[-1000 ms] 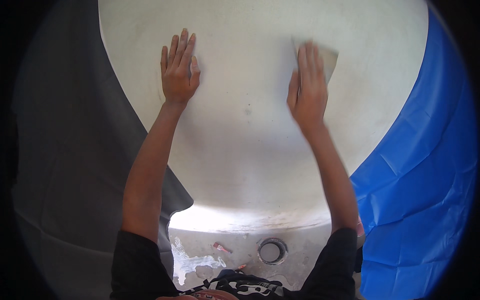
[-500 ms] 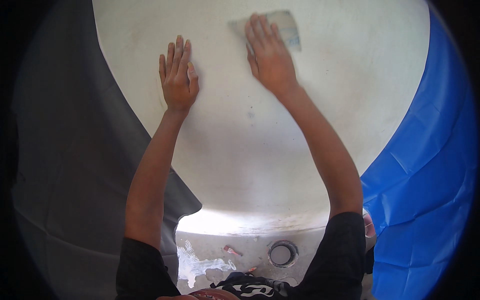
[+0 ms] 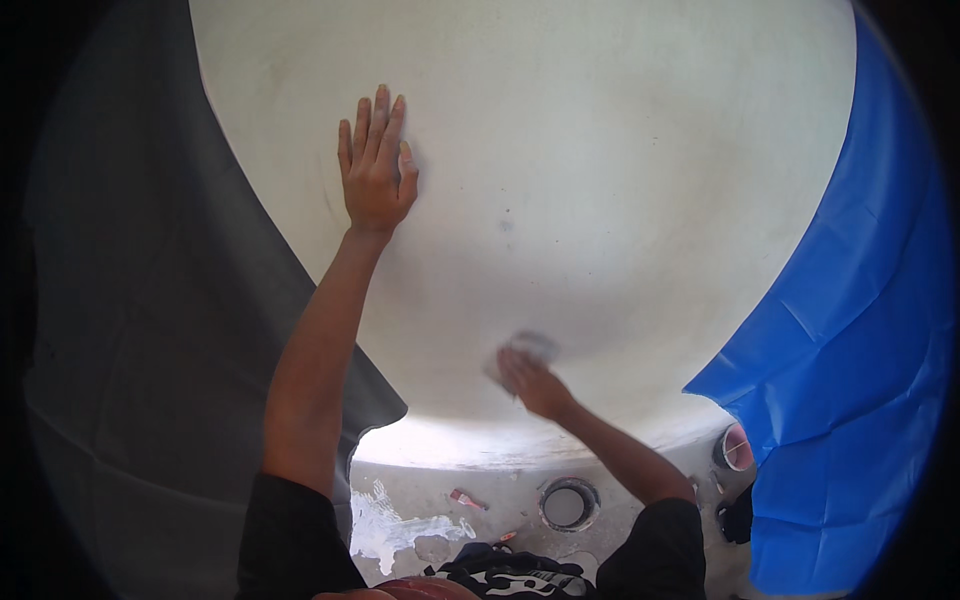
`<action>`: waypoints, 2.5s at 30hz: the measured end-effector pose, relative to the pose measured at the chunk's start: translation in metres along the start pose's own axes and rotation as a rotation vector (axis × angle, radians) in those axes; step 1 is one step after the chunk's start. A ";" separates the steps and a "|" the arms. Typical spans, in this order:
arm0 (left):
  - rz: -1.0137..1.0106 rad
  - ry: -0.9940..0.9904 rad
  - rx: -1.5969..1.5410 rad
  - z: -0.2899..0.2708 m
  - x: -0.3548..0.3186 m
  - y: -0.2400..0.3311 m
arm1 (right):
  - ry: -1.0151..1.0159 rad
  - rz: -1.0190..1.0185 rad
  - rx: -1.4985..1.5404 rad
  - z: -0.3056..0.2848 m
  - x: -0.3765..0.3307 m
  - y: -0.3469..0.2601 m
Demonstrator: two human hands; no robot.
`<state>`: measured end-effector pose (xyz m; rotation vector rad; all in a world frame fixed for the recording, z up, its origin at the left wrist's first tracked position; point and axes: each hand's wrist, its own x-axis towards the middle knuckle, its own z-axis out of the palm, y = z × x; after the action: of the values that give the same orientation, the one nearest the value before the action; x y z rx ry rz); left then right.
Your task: Sanding the interior wall of a large vessel using sandpaper.
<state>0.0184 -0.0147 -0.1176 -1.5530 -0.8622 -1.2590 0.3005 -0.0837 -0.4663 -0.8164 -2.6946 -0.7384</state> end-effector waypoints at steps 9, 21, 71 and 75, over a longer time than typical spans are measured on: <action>-0.025 0.016 -0.093 -0.001 0.001 0.004 | 0.099 0.311 0.634 -0.153 0.034 -0.009; -0.002 0.080 -0.090 0.009 -0.009 -0.004 | 0.977 0.482 -0.407 -0.299 0.119 0.247; 0.019 0.093 -0.082 0.012 -0.018 -0.002 | 0.183 0.610 0.628 0.017 -0.022 -0.057; 0.019 0.068 -0.101 0.010 -0.023 -0.011 | 0.219 0.668 0.933 -0.010 -0.018 -0.146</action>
<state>0.0067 -0.0008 -0.1378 -1.5848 -0.7492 -1.3517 0.2326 -0.2020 -0.5224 -1.1312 -1.9748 0.5132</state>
